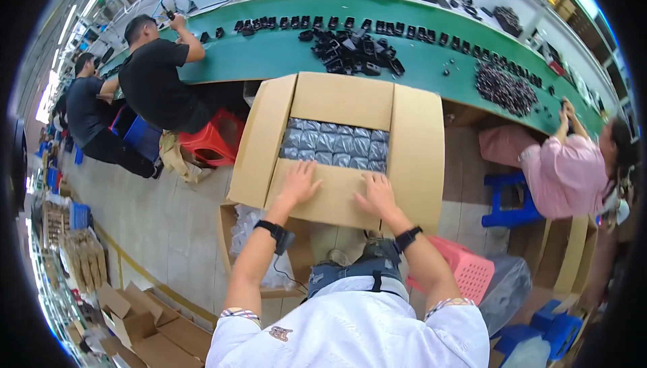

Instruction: The person opens a cardboard box by hand, removes plastic bags, and takes out black plastic components. The person then places the black plastic components into a new plastic bag and sets it back into the box.

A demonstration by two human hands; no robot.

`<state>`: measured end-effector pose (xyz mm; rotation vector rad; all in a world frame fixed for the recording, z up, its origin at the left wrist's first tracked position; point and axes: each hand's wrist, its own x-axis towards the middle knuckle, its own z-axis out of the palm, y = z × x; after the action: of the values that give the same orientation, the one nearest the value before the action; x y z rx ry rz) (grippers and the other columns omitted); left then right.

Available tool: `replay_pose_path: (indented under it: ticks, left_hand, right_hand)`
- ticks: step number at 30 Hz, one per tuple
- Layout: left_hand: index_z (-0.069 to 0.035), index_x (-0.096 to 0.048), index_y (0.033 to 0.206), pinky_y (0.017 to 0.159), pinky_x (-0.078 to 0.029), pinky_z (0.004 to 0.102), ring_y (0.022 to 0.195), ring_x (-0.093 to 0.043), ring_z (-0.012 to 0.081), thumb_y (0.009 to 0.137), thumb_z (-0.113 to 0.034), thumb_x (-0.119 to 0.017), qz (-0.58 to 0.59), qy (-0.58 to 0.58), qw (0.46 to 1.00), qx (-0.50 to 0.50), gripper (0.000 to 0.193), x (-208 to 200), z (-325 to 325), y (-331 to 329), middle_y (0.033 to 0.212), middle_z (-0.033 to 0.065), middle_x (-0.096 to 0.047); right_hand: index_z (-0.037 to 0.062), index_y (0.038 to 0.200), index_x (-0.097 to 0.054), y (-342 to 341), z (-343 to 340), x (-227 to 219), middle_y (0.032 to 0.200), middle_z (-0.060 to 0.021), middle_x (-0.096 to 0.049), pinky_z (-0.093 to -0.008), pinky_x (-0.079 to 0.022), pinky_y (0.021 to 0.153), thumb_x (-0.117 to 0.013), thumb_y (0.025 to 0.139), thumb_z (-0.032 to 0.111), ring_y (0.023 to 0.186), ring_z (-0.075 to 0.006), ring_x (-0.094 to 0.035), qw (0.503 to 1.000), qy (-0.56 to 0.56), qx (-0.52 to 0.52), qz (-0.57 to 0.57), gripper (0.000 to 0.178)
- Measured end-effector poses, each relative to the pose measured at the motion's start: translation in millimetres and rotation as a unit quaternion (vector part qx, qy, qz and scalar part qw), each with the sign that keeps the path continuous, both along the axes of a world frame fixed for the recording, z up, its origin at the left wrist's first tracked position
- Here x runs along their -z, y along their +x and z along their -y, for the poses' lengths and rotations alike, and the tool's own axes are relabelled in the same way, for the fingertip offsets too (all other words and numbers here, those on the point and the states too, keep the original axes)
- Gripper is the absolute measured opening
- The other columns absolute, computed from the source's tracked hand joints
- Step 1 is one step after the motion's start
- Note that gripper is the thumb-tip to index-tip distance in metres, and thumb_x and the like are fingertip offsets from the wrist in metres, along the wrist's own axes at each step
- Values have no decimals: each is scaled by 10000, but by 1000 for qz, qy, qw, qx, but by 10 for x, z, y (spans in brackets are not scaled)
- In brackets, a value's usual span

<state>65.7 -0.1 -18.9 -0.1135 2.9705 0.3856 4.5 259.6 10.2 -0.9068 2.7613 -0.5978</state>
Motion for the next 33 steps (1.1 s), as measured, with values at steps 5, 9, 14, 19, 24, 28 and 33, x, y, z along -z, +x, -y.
replay_pose_path:
  ticks: [5,9,14,19,24,28,33]
  left_hand:
    - [-54,-347,1448,1117,-284,520,1368,-340,387,919,-455,-550,-5,-9,1000,-17,694,-78,139,270,1441,212,-410]
    - [-21,-394,1398,1088,-347,474,1305,-413,405,903,-303,-617,-138,197,969,-52,612,-382,313,1090,1389,232,-456]
    - [-6,-549,1219,959,-442,422,1139,-547,358,892,-206,-633,-283,246,924,-74,392,-1276,-5,2070,1214,216,-575]
    - [-23,-591,927,626,-471,321,709,-619,226,931,-265,-619,-220,418,816,-333,244,-1478,-125,2686,793,100,-648]
    - [-2,-596,982,681,-501,346,773,-663,265,859,-536,-644,-72,291,883,-361,550,-279,-373,2724,792,143,-658]
    - [5,-587,1188,824,-514,413,993,-663,365,819,-663,-618,72,558,720,-407,764,541,-536,2603,1060,197,-676]
    - [94,-545,1249,834,-505,456,995,-639,400,795,-671,-646,-5,754,470,-458,895,393,-958,1537,1112,190,-652]
  right_hand:
    - [-2,1304,-493,-286,-138,234,1254,-235,-504,-483,-412,985,-672,808,408,1171,-400,-479,992,0,43,-119,667]
    - [14,1128,-589,-114,193,-352,1085,-216,-585,-488,-462,851,-647,840,433,1028,-377,-567,988,82,76,-104,512]
    - [53,787,-633,132,-244,-1450,745,-136,-621,-414,-488,619,-641,860,487,674,-308,-609,989,21,-143,39,440]
    - [37,943,-643,1555,-447,-1405,776,-132,-638,-397,-492,632,-651,855,536,684,-286,-614,952,36,-200,231,506]
    - [29,1022,-660,2031,-489,-34,859,-141,-689,-402,-526,709,-657,844,481,794,-290,-668,922,44,-288,257,485]
    - [19,934,-696,1712,-161,306,875,-173,-713,-417,-538,748,-651,825,399,832,-307,-691,891,150,-166,394,397]
    - [31,951,-695,1389,-153,166,877,-152,-717,-404,-540,758,-623,858,363,823,-304,-690,950,155,-155,221,352]
